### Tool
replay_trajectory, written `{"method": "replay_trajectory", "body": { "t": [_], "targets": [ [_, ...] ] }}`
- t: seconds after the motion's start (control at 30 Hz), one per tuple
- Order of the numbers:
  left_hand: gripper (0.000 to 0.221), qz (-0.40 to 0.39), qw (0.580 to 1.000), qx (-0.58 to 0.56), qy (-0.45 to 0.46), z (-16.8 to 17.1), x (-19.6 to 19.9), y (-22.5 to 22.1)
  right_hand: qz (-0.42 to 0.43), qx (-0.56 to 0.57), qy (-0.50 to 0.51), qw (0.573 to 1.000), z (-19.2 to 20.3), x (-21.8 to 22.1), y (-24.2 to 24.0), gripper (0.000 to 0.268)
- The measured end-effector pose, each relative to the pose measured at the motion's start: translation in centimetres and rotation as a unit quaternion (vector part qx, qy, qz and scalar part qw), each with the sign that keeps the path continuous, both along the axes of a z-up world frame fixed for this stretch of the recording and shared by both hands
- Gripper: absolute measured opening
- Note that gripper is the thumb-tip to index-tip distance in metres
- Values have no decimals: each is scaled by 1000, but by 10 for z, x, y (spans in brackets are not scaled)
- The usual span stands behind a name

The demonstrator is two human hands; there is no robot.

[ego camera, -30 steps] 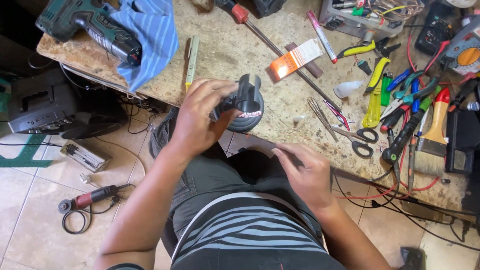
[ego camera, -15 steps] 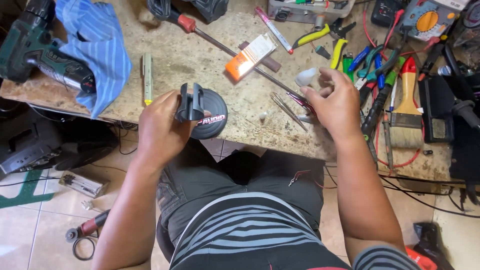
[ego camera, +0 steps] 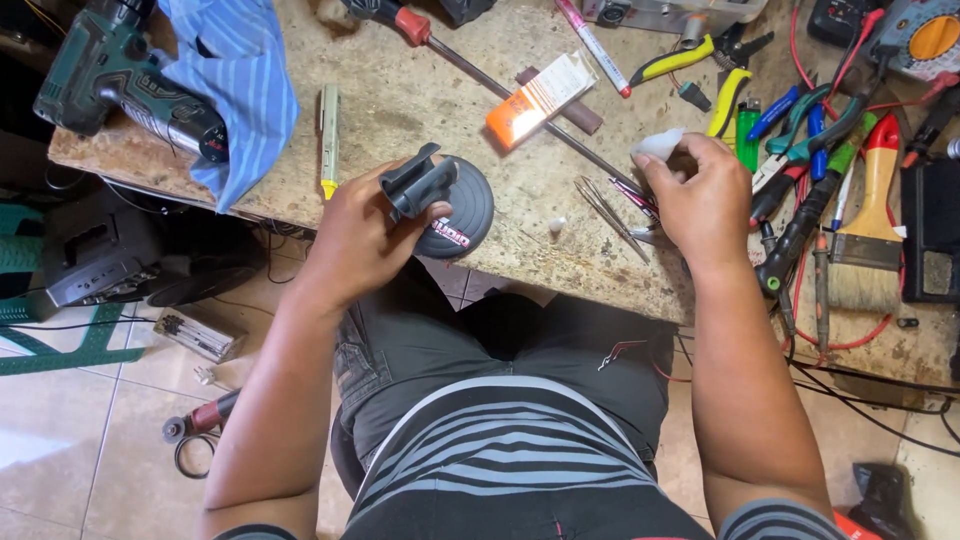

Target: Applying glue to a plastic base and attaching a mounting arm to complete the assembly of a device component.

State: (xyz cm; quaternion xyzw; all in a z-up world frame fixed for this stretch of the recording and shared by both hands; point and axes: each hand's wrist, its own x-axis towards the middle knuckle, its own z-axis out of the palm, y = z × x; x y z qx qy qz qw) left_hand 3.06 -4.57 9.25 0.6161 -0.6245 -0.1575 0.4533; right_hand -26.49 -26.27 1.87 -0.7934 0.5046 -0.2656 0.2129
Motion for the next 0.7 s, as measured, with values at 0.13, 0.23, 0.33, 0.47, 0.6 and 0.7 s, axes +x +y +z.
{"method": "replay_trajectory", "body": {
  "t": [0.13, 0.23, 0.33, 0.47, 0.6, 0.7],
  "targets": [
    [39, 40, 998, -46, 5, -26, -12, 8, 11, -14, -24, 1000, 18, -3, 11, 22],
    [90, 138, 984, -12, -112, -59, -25, 18, 40, -57, -6, 998, 42, -3, 28, 17],
    [108, 221, 966, 12, -136, -79, -35, 22, 54, -48, -49, 996, 54, -3, 49, 13],
    [106, 239, 960, -7, -144, -72, -36, 20, 92, -16, -45, 995, 74, 9, 82, 21],
    [77, 216, 974, 62, 39, -29, -31, 7, 142, 77, -67, 985, 87, 27, 113, 19],
    [29, 177, 980, -94, -10, -42, -17, -9, 121, 105, -140, 977, 59, 32, 121, 22]
  ]
}}
